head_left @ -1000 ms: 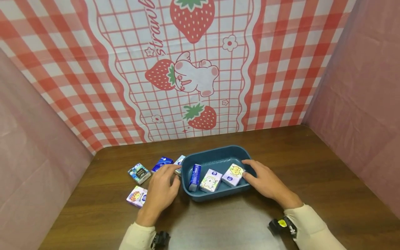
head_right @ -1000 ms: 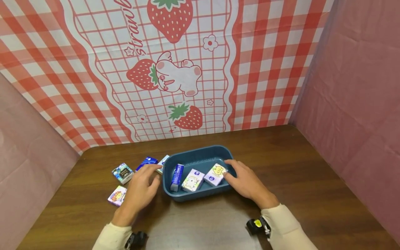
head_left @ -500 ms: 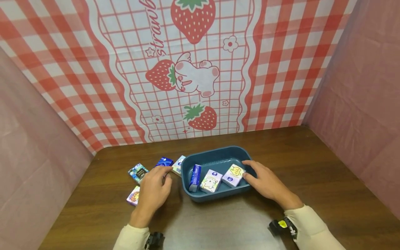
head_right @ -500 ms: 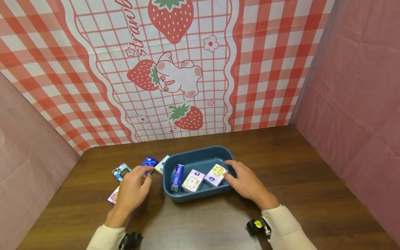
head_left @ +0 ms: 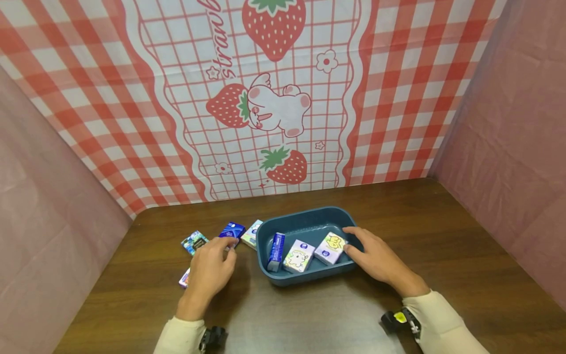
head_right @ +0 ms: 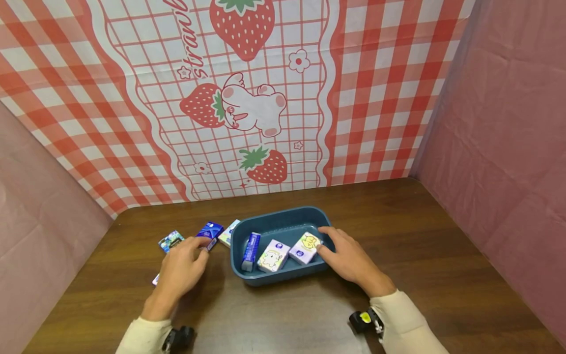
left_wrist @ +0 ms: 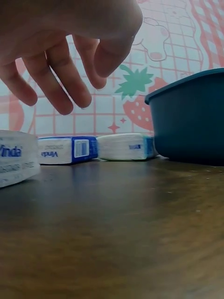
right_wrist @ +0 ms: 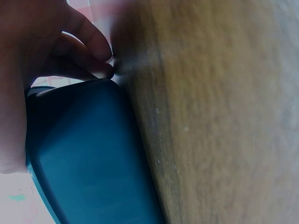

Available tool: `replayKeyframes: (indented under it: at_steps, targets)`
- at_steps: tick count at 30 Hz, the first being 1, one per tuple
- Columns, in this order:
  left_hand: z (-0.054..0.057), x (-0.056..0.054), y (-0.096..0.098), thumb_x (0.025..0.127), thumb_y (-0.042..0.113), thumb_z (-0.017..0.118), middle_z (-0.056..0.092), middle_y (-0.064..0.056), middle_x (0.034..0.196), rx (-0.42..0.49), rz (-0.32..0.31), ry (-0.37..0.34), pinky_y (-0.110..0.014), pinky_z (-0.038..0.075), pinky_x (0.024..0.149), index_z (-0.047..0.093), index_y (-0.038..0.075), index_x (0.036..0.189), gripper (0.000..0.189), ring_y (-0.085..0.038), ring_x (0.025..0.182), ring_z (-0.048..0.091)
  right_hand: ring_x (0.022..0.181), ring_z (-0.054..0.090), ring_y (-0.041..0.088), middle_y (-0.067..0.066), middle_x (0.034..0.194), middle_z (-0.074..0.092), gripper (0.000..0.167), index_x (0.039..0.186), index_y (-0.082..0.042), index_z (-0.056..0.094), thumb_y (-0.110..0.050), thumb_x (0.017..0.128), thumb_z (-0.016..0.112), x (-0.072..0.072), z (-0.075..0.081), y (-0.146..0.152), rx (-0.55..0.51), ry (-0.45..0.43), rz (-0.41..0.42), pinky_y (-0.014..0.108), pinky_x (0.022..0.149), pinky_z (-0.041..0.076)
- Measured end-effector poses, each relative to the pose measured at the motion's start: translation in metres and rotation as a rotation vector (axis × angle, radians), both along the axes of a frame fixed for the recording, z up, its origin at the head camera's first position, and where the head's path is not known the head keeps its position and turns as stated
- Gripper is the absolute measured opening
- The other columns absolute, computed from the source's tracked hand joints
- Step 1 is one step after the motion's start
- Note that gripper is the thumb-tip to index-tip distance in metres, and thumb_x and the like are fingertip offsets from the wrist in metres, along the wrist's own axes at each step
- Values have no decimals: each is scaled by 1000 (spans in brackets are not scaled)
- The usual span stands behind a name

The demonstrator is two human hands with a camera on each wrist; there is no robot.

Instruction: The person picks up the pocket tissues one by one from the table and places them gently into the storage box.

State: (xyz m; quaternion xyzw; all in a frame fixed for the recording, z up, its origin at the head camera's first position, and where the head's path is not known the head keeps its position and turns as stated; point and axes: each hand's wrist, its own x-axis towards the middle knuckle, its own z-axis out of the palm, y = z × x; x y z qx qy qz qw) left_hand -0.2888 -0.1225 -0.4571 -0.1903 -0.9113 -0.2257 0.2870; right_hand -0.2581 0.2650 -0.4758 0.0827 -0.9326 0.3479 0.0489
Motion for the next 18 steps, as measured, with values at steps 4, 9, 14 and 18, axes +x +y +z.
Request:
replayKeyframes:
  at_steps: [4, 9, 14, 18]
  targets:
    - [2, -1, -5, 82, 7, 70, 73, -10, 92, -6, 30, -38, -50, 53, 70, 77, 6, 100, 19, -34, 84, 69, 134, 45, 40, 18, 146, 50, 52, 144, -8, 50, -31, 99, 60, -1, 0, 0, -3, 7, 4, 65, 105, 35]
    - [2, -3, -9, 84, 8, 69, 72, -10, 91, -13, 43, -62, -50, 52, 71, 77, 5, 101, 19, -34, 84, 69, 134, 45, 40, 18, 146, 50, 52, 144, -8, 50, -31, 99, 60, -1, 1, 0, -5, 4, 1, 65, 105, 36]
    - [2, -2, -13, 86, 11, 69, 73, -12, 97, -10, 75, -136, -51, 52, 78, 76, 6, 105, 22, -35, 91, 68, 133, 46, 40, 19, 145, 51, 52, 143, -7, 51, -31, 98, 60, 0, 1, 0, -1, 5, -3, 65, 104, 36]
    - [2, -3, -17, 87, 13, 67, 73, -13, 103, 2, 106, -201, -53, 52, 81, 76, 6, 109, 24, -35, 97, 68, 132, 47, 40, 19, 145, 51, 52, 143, -7, 51, -31, 98, 60, 0, 0, -1, -4, 6, -5, 65, 104, 37]
